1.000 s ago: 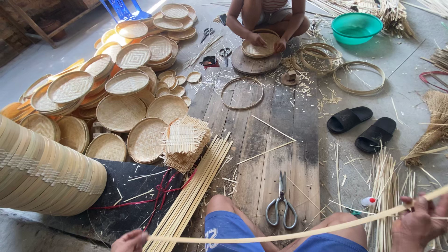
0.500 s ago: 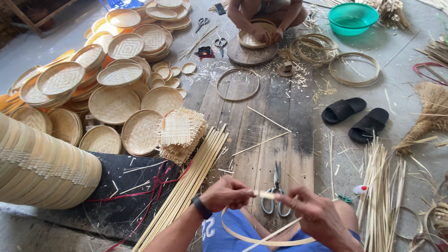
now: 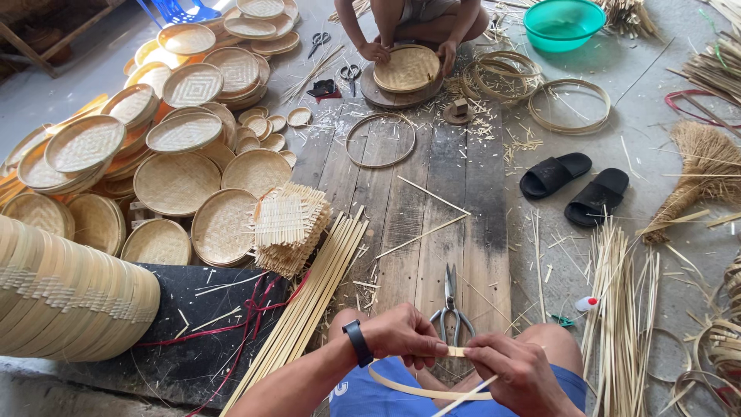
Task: The person constructs a circular bamboo frame by bending a bamboo strip into a hoop, securing the overlapping ends with a small bamboo connector, and trimming excess material with shears while sitting on the floor surrounded by completed trays.
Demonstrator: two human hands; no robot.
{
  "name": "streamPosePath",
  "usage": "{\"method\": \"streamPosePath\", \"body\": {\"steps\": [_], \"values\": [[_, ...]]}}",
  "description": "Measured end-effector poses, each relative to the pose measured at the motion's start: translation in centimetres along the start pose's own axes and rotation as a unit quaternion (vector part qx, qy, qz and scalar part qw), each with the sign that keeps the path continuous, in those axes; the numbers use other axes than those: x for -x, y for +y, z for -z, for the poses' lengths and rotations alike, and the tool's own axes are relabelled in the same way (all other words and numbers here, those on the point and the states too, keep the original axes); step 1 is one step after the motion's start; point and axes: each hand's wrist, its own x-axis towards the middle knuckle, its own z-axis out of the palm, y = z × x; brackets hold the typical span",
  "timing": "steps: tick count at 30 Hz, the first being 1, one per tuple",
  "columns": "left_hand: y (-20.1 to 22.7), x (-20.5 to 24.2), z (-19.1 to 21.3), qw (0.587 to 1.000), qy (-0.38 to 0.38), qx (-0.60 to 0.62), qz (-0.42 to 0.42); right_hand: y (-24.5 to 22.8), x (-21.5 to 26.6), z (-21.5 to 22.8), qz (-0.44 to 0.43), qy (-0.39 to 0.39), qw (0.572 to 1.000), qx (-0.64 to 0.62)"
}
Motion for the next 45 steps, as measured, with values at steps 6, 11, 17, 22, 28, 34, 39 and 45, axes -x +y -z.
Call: {"method": "streamPosePath", "body": {"steps": [6, 11, 17, 22, 28, 34, 39, 45], "values": [[-1.7, -0.8, -0.6, 0.998, -0.056, -0.01, 0.01, -0.7, 0.2, 0.0, 0.012, -0.042, 0.999, -0.011], [0.3, 0.7, -0.9, 0.995, -0.099, -0.004, 0.011, -2.0, -0.8, 1.3, 0.01, -0.028, 0.999, -0.011], [2.3, 3.6, -0.5, 0.991, -0.086, 0.077, -0.07, -0.4, -1.5, 2.5, -0.084, 0.038, 0.991, 0.095], [2.3, 4.6, -1.3, 0.978, -0.047, 0.143, -0.147, 0.7, -0.8, 0.0, -0.122, 0.111, 0.986, 0.031], [2.1, 6.2, -0.6, 0.963, 0.001, 0.186, -0.193, 5.0, -0.3, 1.2, -0.234, 0.155, 0.954, -0.109], [0.5, 5.6, -1.4, 0.93, -0.036, 0.269, -0.249, 6.8, -0.2, -1.5, -0.202, 0.182, 0.933, -0.237], [-1.8, 6.1, 1.4, 0.904, 0.038, 0.323, -0.278, 3.9, -1.9, 4.9, -0.061, 0.295, 0.953, -0.039], [-2.3, 7.0, 5.4, 0.815, 0.142, 0.441, -0.348, 3.4, 1.8, 3.5, -0.329, 0.306, 0.886, -0.115]]}}
